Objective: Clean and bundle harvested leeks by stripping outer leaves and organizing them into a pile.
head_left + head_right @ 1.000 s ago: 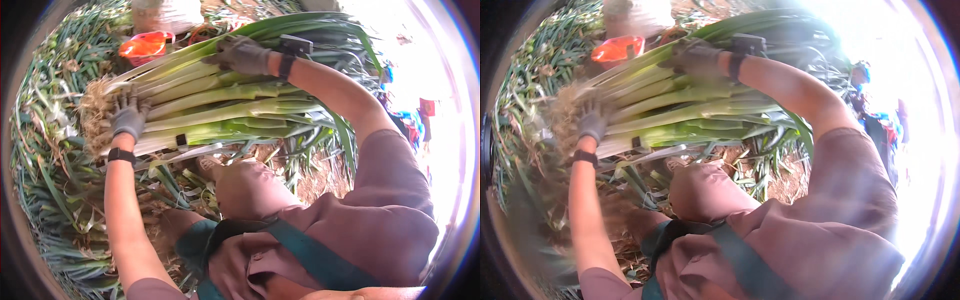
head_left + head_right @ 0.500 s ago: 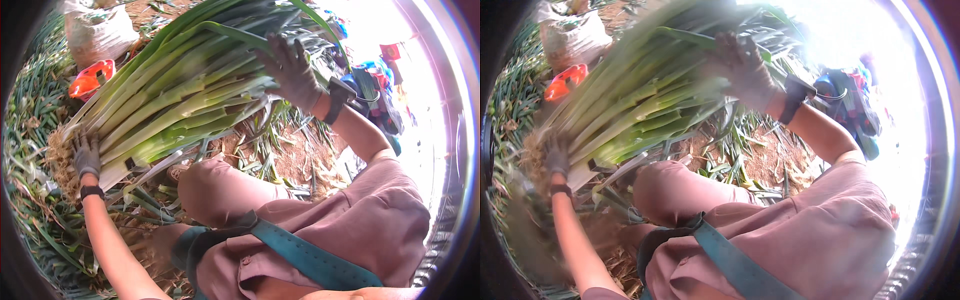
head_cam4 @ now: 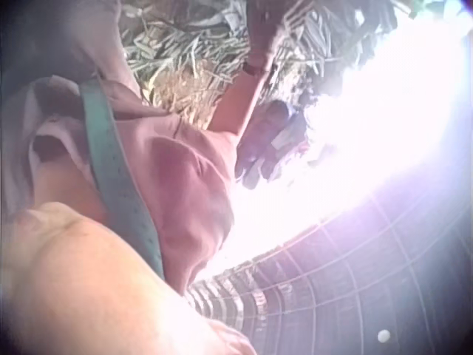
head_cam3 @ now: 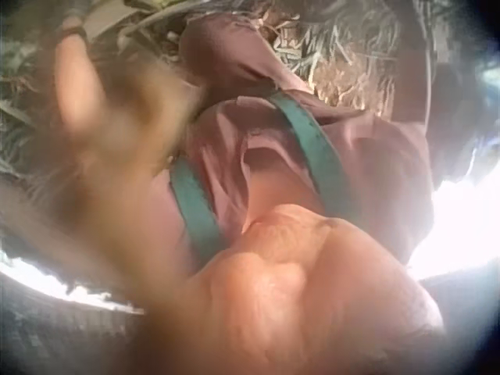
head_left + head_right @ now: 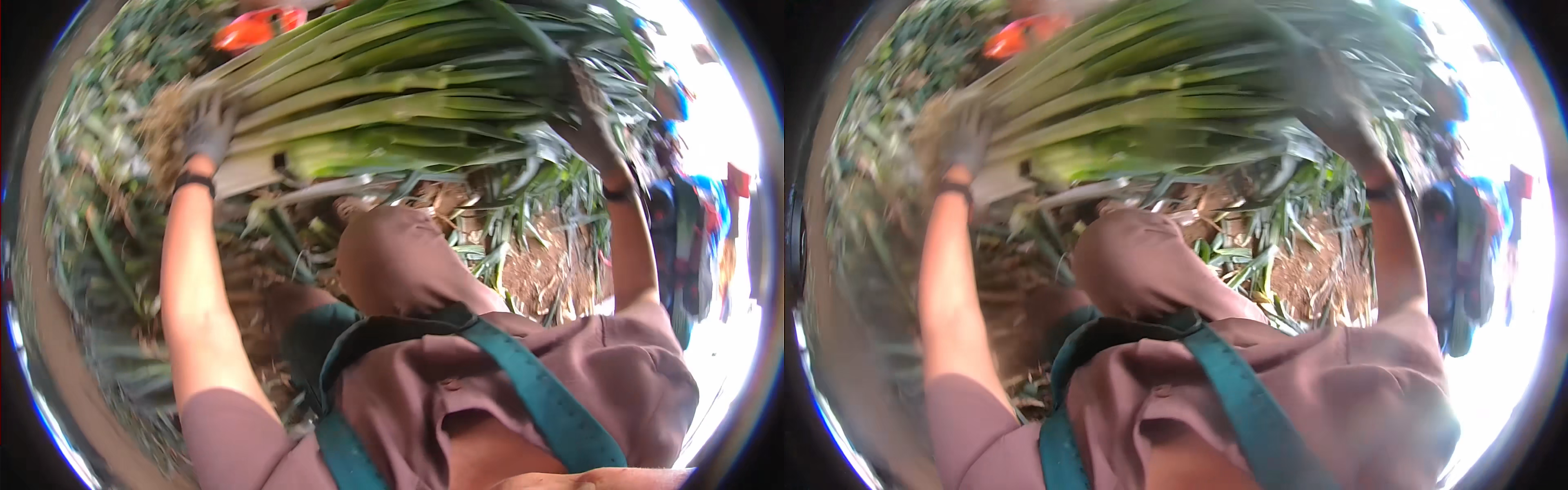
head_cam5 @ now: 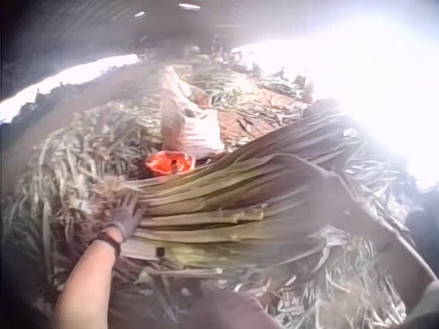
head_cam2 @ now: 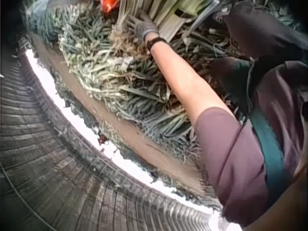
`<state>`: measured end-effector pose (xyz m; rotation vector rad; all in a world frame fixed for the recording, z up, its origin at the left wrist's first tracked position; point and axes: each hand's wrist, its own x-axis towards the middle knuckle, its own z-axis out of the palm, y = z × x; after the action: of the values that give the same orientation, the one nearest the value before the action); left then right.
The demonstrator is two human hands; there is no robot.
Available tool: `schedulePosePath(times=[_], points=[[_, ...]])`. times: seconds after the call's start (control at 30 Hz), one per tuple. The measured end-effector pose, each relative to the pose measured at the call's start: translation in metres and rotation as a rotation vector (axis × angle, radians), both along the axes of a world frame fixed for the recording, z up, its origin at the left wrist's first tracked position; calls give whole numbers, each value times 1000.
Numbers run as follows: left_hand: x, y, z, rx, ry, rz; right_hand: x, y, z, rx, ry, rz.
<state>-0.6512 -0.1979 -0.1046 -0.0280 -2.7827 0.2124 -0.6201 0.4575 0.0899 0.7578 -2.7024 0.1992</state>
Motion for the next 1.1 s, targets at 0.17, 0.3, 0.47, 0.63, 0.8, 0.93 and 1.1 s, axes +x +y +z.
schedulePosePath(times=[0.17, 0.3, 0.47, 0.63, 0.8, 0.93, 1.1], points=[[95, 5, 91, 806, 152, 68, 86, -61, 36, -293, 310, 200], [208, 20, 158, 1201, 382, 116, 110, -134, 10, -398, 75, 451], [382, 29, 202, 1308, 570, 273, 120, -206, 25, -466, -223, 841], [547, 66, 180, 1266, 802, 457, 147, -247, 68, -330, -253, 1251], [652, 120, 113, 1599, 1110, 918, 197, -291, 81, -74, -278, 1544], [711, 139, 86, 1679, 1286, 981, 247, -345, 47, 153, -293, 1669], [704, 165, 108, 1640, 1253, 721, 275, -459, -24, 560, -466, 1411]])
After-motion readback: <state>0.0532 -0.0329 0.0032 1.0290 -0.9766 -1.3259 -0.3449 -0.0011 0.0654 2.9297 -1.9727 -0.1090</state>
